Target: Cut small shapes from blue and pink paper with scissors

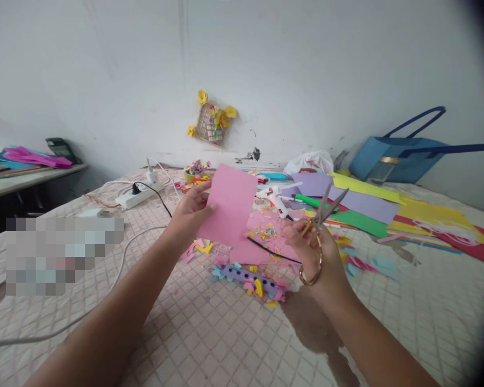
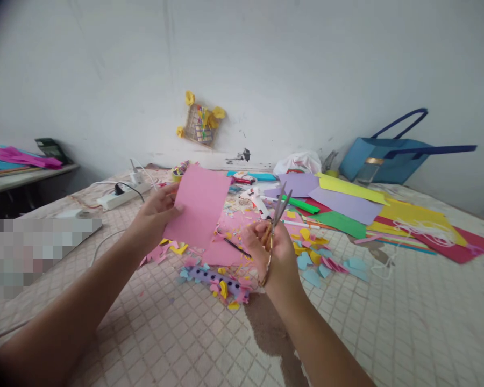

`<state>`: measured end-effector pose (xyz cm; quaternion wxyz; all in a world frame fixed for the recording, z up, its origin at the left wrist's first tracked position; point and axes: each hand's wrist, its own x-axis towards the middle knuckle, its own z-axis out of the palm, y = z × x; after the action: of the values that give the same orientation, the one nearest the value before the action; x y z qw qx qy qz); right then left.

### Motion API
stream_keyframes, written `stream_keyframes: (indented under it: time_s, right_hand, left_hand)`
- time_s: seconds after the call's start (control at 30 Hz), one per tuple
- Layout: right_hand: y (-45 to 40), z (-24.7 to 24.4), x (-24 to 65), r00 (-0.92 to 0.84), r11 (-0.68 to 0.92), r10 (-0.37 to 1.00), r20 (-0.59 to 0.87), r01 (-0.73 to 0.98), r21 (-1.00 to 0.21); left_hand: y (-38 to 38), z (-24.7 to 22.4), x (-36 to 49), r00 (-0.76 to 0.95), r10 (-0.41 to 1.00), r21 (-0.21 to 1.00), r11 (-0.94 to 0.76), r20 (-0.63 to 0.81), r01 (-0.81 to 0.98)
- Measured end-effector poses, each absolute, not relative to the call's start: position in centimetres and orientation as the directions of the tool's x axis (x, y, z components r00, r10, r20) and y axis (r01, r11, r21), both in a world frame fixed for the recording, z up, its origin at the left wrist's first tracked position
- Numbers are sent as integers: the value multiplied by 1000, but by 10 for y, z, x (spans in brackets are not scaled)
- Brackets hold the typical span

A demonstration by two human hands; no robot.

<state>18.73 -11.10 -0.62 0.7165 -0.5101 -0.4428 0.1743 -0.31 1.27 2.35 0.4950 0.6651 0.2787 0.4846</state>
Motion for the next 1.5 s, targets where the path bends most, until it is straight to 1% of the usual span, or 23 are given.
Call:
stream_keyframes:
  time_s: [0.03,0.1,0.23,0.33,0.4,0.5,0.6,0.77,0.87,0.93,1.03,1.17,1.23,1.3,1.4,1.5]
  right_hand:
    - [-107,-10,189,546,410,732,408,125,-903]
    - [-100,-16,191,524,383,788,324,-4,-924]
    - [-100,-12,185,462,345,853,243,-149,-927]
    - [-106,-3,181,431,330,877,213,-216,-919]
    - [-109,-1,182,462,341,863,204,-237,-910]
    - [-109,-3,187,520,376,826,219,-217,-901]
    - [-106,-5,190,562,433,780,274,-170,-885]
    - [-108,1,198,648,542,669,364,-91,-835]
    - [-112,6,204,728,595,568,384,-41,-803]
    - [-114,7,206,759,611,529,380,-30,-791]
    - [-116,8,204,766,610,536,356,-59,-790]
    - [-117,9,198,777,592,554,299,-115,-798]
    - [-117,9,197,789,585,548,278,-123,-802]
    - [-116,9,198,797,598,537,277,-127,-791]
    - [-115,8,203,809,634,515,282,-138,-760]
    - [-113,5,207,828,647,483,285,-118,-753]
  left_hand:
    - [10,24,-3,407,844,937,-307,350,-168]
    - [6,25,-3,464,828,947,-239,314,-215]
    - [0,25,-2,565,782,956,-131,263,-264]
    - [-5,25,-1,695,689,973,-65,205,-223]
    - [-8,24,-1,763,627,985,-47,157,-163]
    - [-10,24,0,789,603,993,-71,120,-97]
    - [-11,25,-1,785,611,994,-102,101,-49]
    - [-10,26,-2,744,663,973,-218,86,81]
    - [-9,24,2,761,643,983,-180,85,42]
    - [-10,21,5,772,627,983,-182,102,18]
    - [-13,18,10,741,656,970,-242,145,25]
    - [-14,16,11,646,734,933,-348,211,91]
    - [-14,16,11,624,744,924,-372,238,90]
    - [-14,16,11,634,731,930,-364,251,52]
    - [-15,16,11,691,688,948,-319,224,10]
    - [-16,16,12,728,662,940,-333,176,76]
